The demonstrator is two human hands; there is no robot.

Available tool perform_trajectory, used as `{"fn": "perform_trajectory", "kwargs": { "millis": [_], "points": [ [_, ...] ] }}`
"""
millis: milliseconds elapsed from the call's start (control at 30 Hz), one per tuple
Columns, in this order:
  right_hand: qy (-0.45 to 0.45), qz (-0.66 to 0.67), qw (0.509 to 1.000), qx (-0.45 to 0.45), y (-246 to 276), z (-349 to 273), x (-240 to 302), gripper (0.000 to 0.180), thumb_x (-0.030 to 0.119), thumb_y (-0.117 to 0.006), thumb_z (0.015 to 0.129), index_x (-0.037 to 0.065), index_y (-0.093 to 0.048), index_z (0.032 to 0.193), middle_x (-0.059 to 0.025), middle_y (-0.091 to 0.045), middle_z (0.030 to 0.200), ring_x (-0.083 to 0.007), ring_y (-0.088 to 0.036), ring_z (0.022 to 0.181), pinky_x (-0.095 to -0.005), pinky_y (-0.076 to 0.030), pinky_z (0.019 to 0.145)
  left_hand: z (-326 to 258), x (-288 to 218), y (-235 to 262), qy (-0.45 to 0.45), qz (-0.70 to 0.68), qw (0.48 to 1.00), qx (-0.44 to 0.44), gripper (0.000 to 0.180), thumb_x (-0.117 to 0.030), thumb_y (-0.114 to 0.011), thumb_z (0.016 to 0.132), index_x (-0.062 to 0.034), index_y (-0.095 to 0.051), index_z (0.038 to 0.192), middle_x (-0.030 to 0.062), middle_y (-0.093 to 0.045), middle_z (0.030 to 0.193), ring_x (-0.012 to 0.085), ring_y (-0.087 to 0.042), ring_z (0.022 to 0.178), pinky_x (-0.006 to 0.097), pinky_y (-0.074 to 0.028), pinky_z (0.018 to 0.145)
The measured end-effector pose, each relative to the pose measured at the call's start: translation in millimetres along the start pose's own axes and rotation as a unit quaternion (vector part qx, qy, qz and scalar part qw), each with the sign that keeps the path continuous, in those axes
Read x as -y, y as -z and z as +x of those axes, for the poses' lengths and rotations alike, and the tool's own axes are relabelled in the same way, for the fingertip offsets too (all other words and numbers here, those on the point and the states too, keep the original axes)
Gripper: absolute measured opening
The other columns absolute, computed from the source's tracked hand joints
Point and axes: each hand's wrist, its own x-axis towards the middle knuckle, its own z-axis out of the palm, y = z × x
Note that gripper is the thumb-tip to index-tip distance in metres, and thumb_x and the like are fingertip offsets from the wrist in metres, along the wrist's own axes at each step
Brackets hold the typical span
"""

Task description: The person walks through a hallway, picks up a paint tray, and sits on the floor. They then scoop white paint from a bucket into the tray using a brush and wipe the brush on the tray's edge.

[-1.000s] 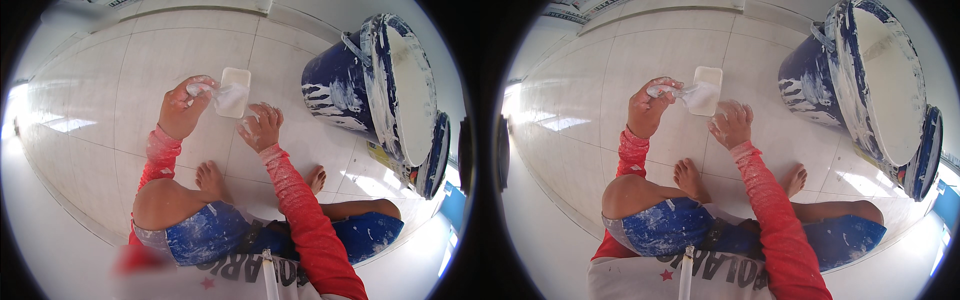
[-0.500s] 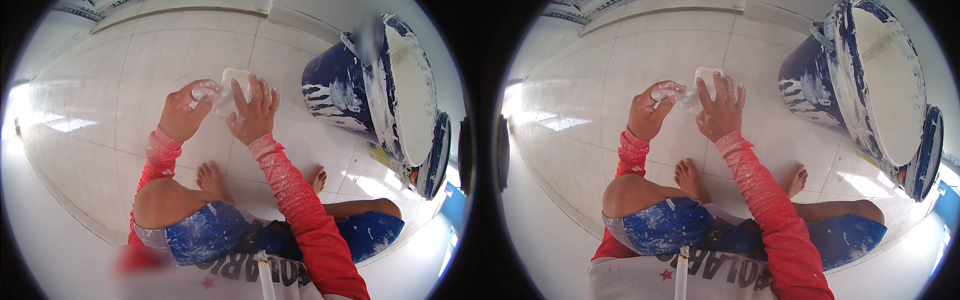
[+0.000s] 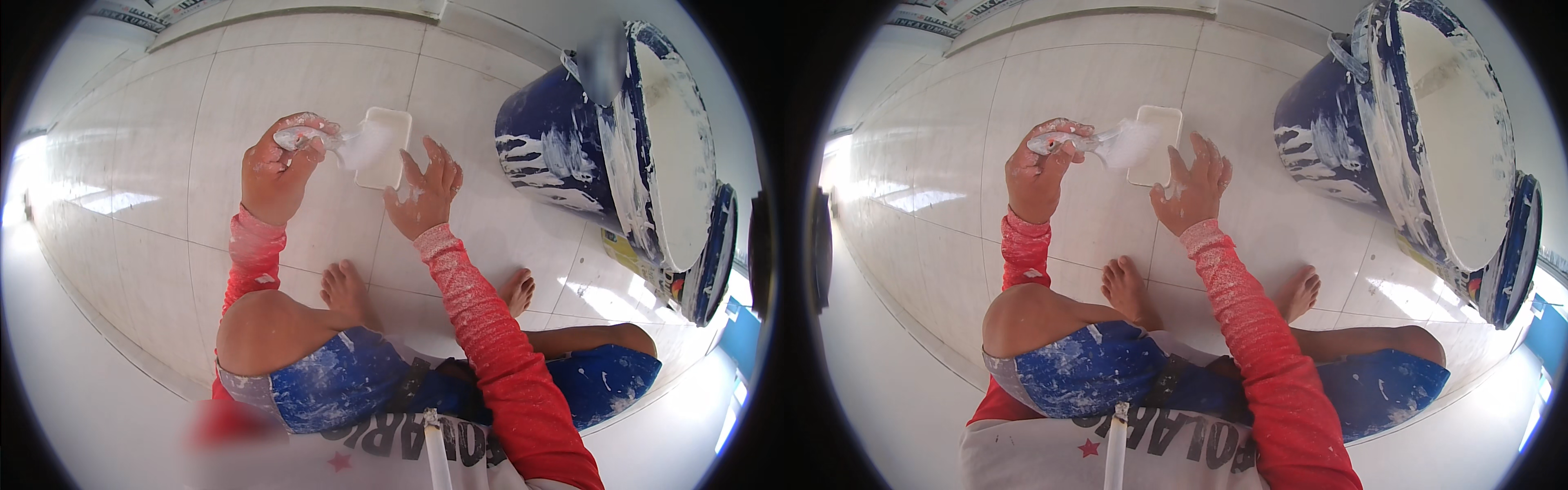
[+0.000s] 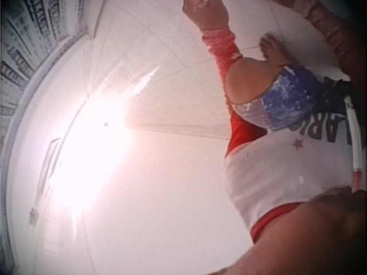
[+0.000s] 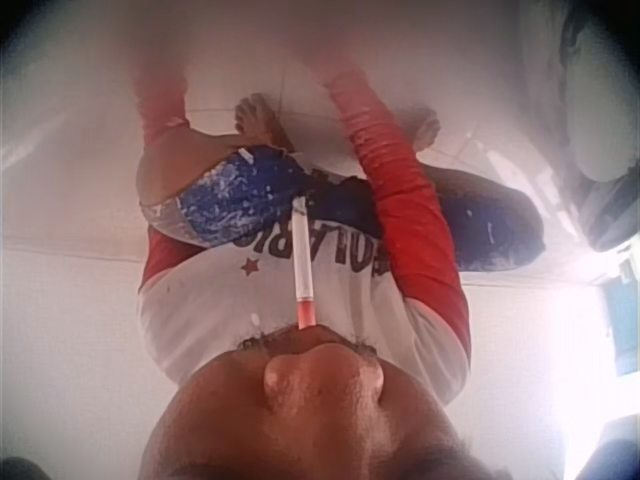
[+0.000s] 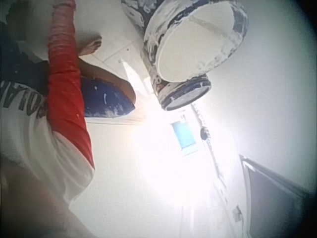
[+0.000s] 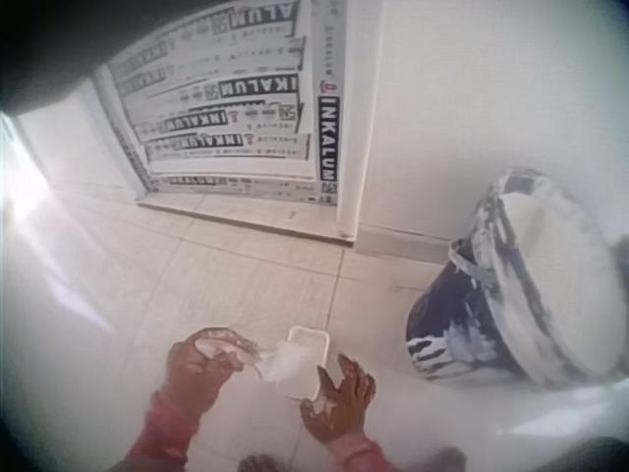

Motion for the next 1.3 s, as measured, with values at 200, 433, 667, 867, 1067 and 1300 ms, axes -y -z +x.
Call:
{"fn": "perform_trajectory", "kwargs": {
  "millis": [200,433,667,867,1067,1300],
  "points": [
    [0.07,-0.078,0.993,0.06,-13.3,-29.7,-16.5,0.055,0.017,-0.069,0.074,0.025,-0.058,0.127,-0.0089,-0.038,0.14,-0.0294,-0.037,0.129,-0.052,-0.025,0.109,3.1,5.0,-3.4,-0.001,-0.027,0.998,-0.053,0.018,-0.001,-0.056,0.09,0.0011,-0.061,0.107,0.0092,-0.07,0.098,0.0102,-0.062,0.079,0.024,-0.051,0.069],
    [0.126,-0.133,0.983,0.028,-24.0,-33.8,-26.8,0.04,0.01,-0.066,0.081,0.03,-0.065,0.116,0.0041,-0.049,0.131,-0.019,-0.045,0.122,-0.0473,-0.028,0.108,4.1,10.2,-2.9,0.034,-0.068,0.993,-0.087,0.016,-0.002,-0.056,0.09,0.0028,-0.061,0.105,0.0123,-0.07,0.096,0.0133,-0.064,0.076,0.026,-0.053,0.066],
    [0.135,-0.059,0.989,-0.032,-18.2,-28.9,-31.0,0.024,0.016,-0.071,0.073,0.023,-0.068,0.095,0.0034,-0.053,0.123,-0.0195,-0.046,0.12,-0.0463,-0.028,0.106,2.3,14.6,-3.4,0.061,-0.094,0.985,-0.129,0.015,-0.001,-0.056,0.089,0.0037,-0.059,0.103,0.0145,-0.069,0.097,0.0169,-0.066,0.073,0.026,-0.055,0.063],
    [0.051,0.068,0.995,-0.048,5.4,-15.1,3.4,0.052,0.027,-0.072,0.061,0.015,-0.062,0.111,-0.0084,-0.046,0.128,-0.0312,-0.039,0.125,-0.0513,-0.025,0.105,-5.6,22.8,-5.3,0.06,-0.156,0.976,-0.138,0.014,-0.002,-0.058,0.088,0.0037,-0.057,0.102,0.0151,-0.068,0.096,0.0187,-0.066,0.072,0.027,-0.056,0.063],
    [0.056,0.078,0.995,-0.03,13.9,5.0,60.9,0.082,0.028,-0.071,0.064,0.016,-0.045,0.14,-0.0137,-0.034,0.14,-0.0368,-0.032,0.131,-0.0571,-0.02,0.107,-16.0,25.8,-4.0,0.026,-0.093,0.99,-0.102,0.015,-0.005,-0.059,0.089,0.0034,-0.056,0.102,0.0171,-0.066,0.098,0.0227,-0.067,0.075,0.031,-0.058,0.061],
    [0.032,0.029,0.998,0.046,14.7,3.3,77.3,0.088,0.027,-0.069,0.067,0.016,-0.034,0.147,-0.0152,-0.026,0.148,-0.0374,-0.025,0.138,-0.0597,-0.016,0.11,-21.5,25.7,-9.6,0.016,-0.117,0.985,-0.125,0.015,-0.003,-0.056,0.09,0.0047,-0.055,0.102,0.02,-0.066,0.095,0.0246,-0.068,0.074,0.032,-0.06,0.057]
  ]
}}
